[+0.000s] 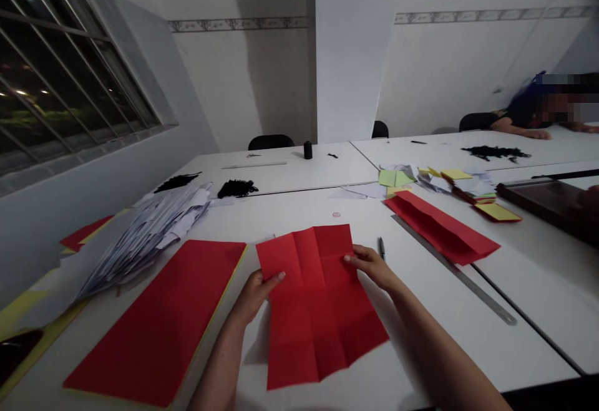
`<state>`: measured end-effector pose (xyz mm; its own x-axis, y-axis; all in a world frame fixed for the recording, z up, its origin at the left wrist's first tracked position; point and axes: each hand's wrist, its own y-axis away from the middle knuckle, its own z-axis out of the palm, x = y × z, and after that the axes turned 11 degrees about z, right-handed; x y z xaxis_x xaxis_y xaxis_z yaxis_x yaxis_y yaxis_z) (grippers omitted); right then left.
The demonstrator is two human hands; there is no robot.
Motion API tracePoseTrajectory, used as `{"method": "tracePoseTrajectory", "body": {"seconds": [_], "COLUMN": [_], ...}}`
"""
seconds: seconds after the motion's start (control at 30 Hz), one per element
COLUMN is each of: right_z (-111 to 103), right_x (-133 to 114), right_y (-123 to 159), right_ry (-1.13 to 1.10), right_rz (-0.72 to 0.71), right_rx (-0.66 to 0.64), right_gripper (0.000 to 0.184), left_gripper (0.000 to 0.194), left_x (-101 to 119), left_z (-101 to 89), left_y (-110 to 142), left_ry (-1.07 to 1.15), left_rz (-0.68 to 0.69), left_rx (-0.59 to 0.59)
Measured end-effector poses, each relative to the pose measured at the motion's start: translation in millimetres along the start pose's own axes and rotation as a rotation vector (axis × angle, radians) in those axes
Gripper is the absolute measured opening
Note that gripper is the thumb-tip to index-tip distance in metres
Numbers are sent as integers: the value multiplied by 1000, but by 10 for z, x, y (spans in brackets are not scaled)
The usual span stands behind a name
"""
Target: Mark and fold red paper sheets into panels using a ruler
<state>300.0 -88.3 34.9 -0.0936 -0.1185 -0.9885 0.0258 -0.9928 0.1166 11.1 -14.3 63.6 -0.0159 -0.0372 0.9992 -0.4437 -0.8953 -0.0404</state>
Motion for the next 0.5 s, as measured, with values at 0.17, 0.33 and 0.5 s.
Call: {"method": "tracePoseTrajectory", "body": {"seconds": [0.17,0.33,0.5], "right_z": [-20,-52,-77], "right_x": [16,26,6], "right_y": [-18,-12,4], "right_ry": [29,28,13], "right_rz": [2,1,-4], "right_rx": [2,-8,23], "right_gripper": [33,29,32], "left_gripper": [35,32,32], "left_x": [53,64,26], "left_z": [27,18,-31], "left_y": [3,-1,-19], "left_ry": [-10,-7,6], "left_rz": [-2,-11,-29], "left_rx": [20,9,0]}}
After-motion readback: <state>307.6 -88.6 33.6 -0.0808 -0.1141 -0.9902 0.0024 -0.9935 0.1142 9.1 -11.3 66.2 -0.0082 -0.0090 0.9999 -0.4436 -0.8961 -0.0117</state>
